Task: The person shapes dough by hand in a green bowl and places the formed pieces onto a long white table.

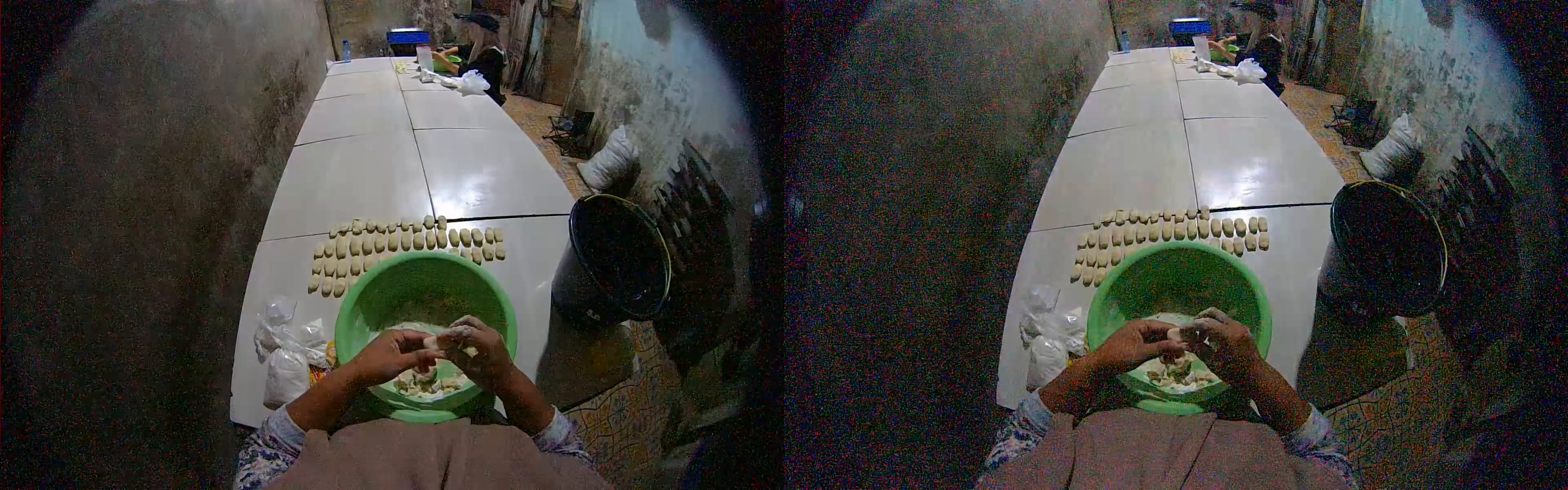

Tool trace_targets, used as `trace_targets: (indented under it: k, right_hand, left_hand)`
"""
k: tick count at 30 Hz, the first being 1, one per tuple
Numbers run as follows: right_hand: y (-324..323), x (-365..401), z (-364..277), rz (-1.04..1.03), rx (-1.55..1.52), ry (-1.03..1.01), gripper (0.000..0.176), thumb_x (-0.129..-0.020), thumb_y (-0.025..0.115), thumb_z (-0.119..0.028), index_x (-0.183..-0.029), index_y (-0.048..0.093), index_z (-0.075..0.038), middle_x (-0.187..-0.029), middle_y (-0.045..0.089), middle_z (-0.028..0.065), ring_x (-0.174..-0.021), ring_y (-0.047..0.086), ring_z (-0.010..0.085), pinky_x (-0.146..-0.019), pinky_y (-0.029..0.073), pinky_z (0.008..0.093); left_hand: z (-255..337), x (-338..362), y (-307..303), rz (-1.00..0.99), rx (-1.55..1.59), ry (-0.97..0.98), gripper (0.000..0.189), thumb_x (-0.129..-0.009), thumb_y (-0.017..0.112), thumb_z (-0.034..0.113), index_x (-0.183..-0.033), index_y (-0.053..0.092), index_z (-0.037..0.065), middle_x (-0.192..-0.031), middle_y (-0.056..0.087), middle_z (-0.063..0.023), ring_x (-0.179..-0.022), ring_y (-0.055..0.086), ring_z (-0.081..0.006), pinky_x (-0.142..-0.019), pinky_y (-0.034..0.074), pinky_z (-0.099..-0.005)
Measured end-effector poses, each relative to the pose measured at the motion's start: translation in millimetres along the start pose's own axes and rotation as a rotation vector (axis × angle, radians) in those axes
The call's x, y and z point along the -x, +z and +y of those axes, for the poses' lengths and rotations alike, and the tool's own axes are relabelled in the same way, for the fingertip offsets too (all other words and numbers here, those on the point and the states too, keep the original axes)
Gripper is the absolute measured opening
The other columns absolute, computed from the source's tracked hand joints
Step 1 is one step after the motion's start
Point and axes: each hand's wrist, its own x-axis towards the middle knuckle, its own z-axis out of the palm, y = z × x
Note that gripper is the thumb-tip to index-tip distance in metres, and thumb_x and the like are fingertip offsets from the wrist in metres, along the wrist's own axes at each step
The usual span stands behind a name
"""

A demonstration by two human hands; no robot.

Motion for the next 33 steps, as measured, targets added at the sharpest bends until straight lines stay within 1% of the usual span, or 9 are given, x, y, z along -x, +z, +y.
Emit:
trace_targets:
  k: [1,7,9,13,15,19,23,30,33]
  right_hand:
    - [-0.5,-0.2,-1.3,-0.002,-0.006,0.021,0.023,-0.076,0.069,-0.009,-0.097,0.062,-0.005,-0.089,0.059,0.0135,-0.077,0.062,0.0278,-0.066,0.051,0.0333]
    - [0.2,-2.0,-7.5,-0.015,0.029,0.053,0.028,-0.077,0.067,-0.009,-0.104,0.060,-0.006,-0.091,0.059,0.0125,-0.076,0.062,0.0280,-0.066,0.051,0.0344]
    - [1.4,-0.4,-2.9,-0.118,0.184,0.011,0.029,-0.077,0.067,-0.009,-0.106,0.061,-0.008,-0.092,0.059,0.0116,-0.075,0.062,0.0281,-0.064,0.051,0.0360]
    - [1.4,-3.2,-11.4,-0.032,0.048,-0.009,0.027,-0.078,0.066,-0.009,-0.104,0.062,-0.009,-0.093,0.059,0.0113,-0.075,0.062,0.0287,-0.063,0.051,0.0372]
    - [0.6,-1.5,-6.0,-0.171,0.142,0.009,0.025,-0.078,0.065,-0.009,-0.102,0.062,-0.009,-0.093,0.059,0.0113,-0.075,0.062,0.0291,-0.064,0.052,0.0366]
    - [0.7,-2.2,-5.6,-0.113,0.116,0.015,0.024,-0.078,0.065,-0.008,-0.101,0.061,-0.009,-0.093,0.059,0.0119,-0.075,0.062,0.0292,-0.064,0.052,0.0367]
    - [2.8,-0.9,-1.9,-0.042,0.060,-0.031,0.021,-0.077,0.067,-0.010,-0.097,0.061,-0.007,-0.088,0.059,0.0117,-0.075,0.062,0.0286,-0.063,0.051,0.0358]
    - [1.7,-0.7,-6.6,-0.092,0.010,0.027,0.030,-0.077,0.070,-0.016,-0.102,0.057,-0.006,-0.081,0.057,0.0106,-0.064,0.057,0.0233,-0.058,0.047,0.0329]
    - [-1.0,-0.7,-1.1,-0.122,0.017,0.013,0.034,-0.079,0.069,-0.018,-0.107,0.055,-0.006,-0.080,0.056,0.0105,-0.065,0.057,0.0229,-0.059,0.047,0.0322]
  left_hand:
    - [-6.6,-1.8,-3.8,0.001,0.074,-0.001,0.022,-0.090,0.059,0.019,-0.098,0.064,-0.001,-0.080,0.065,-0.0044,-0.072,0.058,-0.0091,-0.068,0.048,-0.0261]
    - [-8.5,-1.4,-5.9,0.041,-0.061,-0.014,0.020,-0.090,0.058,0.017,-0.095,0.064,-0.002,-0.079,0.066,-0.0060,-0.073,0.059,-0.0104,-0.070,0.048,-0.0265]
    - [-10.3,-0.7,-5.8,0.046,-0.061,-0.002,0.020,-0.090,0.058,0.016,-0.094,0.064,-0.002,-0.079,0.066,-0.0062,-0.073,0.060,-0.0106,-0.070,0.048,-0.0266]
    - [-17.0,-3.2,-10.3,-0.006,-0.119,0.012,0.020,-0.090,0.057,0.015,-0.094,0.065,-0.002,-0.082,0.067,-0.0069,-0.073,0.060,-0.0108,-0.071,0.048,-0.0267]
    - [-18.5,-3.2,-9.8,-0.019,-0.093,0.019,0.020,-0.091,0.057,0.015,-0.095,0.065,-0.002,-0.082,0.067,-0.0069,-0.075,0.060,-0.0108,-0.071,0.048,-0.0264]
    - [-1.3,0.8,-7.2,-0.010,-0.098,-0.043,0.021,-0.091,0.057,0.016,-0.099,0.066,-0.001,-0.085,0.068,-0.0069,-0.080,0.060,-0.0101,-0.073,0.048,-0.0261]
    - [-16.5,-3.5,-9.9,-0.033,-0.062,0.002,0.022,-0.090,0.059,0.019,-0.100,0.065,0.001,-0.089,0.067,-0.0060,-0.083,0.059,-0.0096,-0.074,0.047,-0.0270]
    - [-9.2,-2.0,-8.7,0.143,-0.070,0.020,0.020,-0.086,0.065,0.022,-0.094,0.062,0.004,-0.084,0.063,-0.0024,-0.079,0.057,-0.0087,-0.072,0.046,-0.0254]
    - [-14.1,-2.6,-6.5,0.163,0.133,0.054,0.018,-0.087,0.064,0.020,-0.092,0.061,0.003,-0.085,0.063,-0.0030,-0.078,0.058,-0.0107,-0.071,0.047,-0.0272]
